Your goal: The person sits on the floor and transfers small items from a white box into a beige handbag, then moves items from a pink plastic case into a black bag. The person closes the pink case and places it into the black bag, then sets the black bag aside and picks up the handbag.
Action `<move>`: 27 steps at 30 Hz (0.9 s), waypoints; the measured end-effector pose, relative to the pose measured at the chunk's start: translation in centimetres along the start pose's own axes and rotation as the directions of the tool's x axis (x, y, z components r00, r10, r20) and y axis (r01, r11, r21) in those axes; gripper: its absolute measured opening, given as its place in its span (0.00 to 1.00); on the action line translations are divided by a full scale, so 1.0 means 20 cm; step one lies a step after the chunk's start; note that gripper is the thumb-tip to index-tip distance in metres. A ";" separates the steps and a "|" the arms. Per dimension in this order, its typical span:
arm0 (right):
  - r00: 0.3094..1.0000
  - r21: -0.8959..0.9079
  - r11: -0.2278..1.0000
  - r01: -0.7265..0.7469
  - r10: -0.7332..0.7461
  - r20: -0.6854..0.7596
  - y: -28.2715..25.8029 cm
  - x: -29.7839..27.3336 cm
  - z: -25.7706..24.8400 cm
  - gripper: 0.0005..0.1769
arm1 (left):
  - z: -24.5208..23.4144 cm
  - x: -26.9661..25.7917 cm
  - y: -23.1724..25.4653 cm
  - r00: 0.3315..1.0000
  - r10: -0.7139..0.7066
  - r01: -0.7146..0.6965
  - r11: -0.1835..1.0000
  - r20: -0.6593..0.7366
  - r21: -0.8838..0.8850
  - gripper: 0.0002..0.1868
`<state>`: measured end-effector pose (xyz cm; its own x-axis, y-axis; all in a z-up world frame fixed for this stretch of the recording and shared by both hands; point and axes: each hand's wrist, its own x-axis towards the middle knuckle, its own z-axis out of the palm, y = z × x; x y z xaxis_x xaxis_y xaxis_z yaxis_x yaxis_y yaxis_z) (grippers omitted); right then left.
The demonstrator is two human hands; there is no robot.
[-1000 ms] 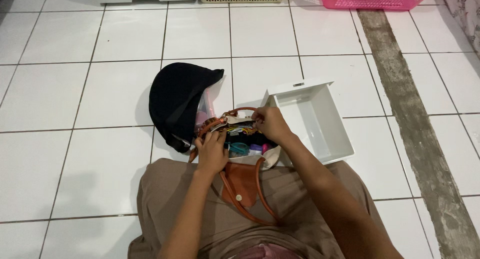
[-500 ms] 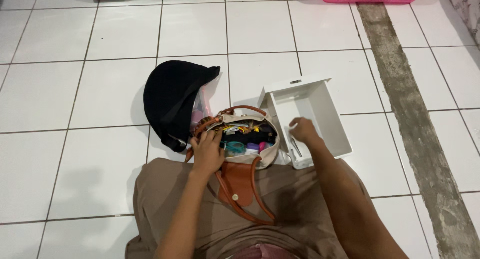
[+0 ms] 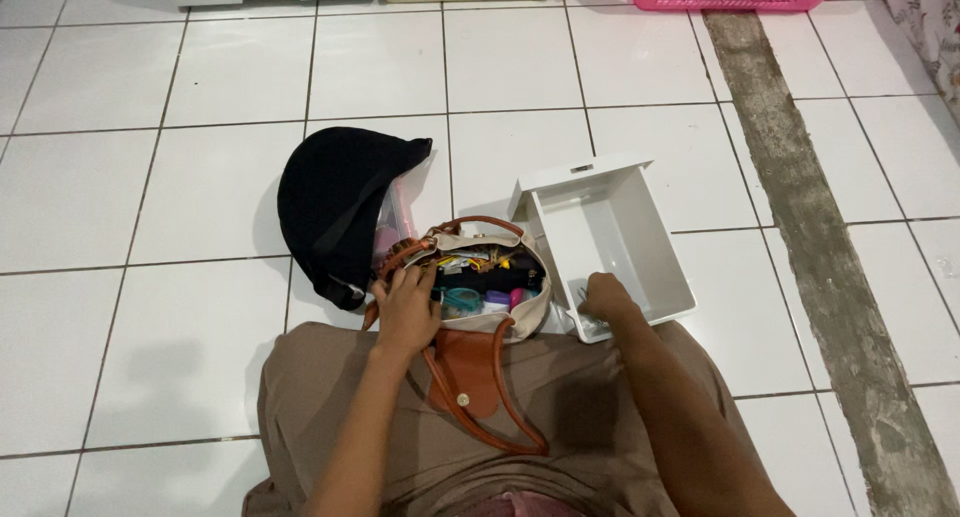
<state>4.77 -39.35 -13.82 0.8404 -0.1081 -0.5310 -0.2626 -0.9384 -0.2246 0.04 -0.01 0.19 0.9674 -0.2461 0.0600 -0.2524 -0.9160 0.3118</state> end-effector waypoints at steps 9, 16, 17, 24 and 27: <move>0.814 0.279 0.918 0.281 -0.074 -0.577 -0.23 -0.22 -0.37 0.14 | 0.02 0.00 -0.01 0.997 0.032 -0.034 0.999 -0.075 -0.031 0.38; 0.681 0.335 0.606 0.721 -0.529 -0.507 -0.86 -0.53 -0.59 0.15 | 0.01 0.00 -0.01 0.999 0.014 -0.015 1.000 -0.049 -0.012 0.38; 0.655 0.281 0.600 0.749 -0.601 -0.459 -0.93 -0.56 -0.56 0.14 | 0.01 0.00 -0.01 0.999 0.012 -0.012 1.000 -0.042 -0.014 0.38; 0.499 -0.283 0.630 0.723 -0.759 -0.418 -1.17 -0.53 -0.38 0.13 | -0.01 0.00 0.00 1.000 0.010 -0.010 1.000 -0.024 -0.013 0.36; 0.474 -0.320 0.620 0.716 -0.769 -0.430 -1.17 -0.51 -0.40 0.12 | -0.01 0.00 0.00 1.000 0.012 -0.012 1.000 -0.028 -0.018 0.36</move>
<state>6.16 -18.98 3.30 0.8037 0.5290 0.2725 0.5907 -0.7646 -0.2577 0.11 0.05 0.36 0.9646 -0.2480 0.0898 -0.2637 -0.9071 0.3281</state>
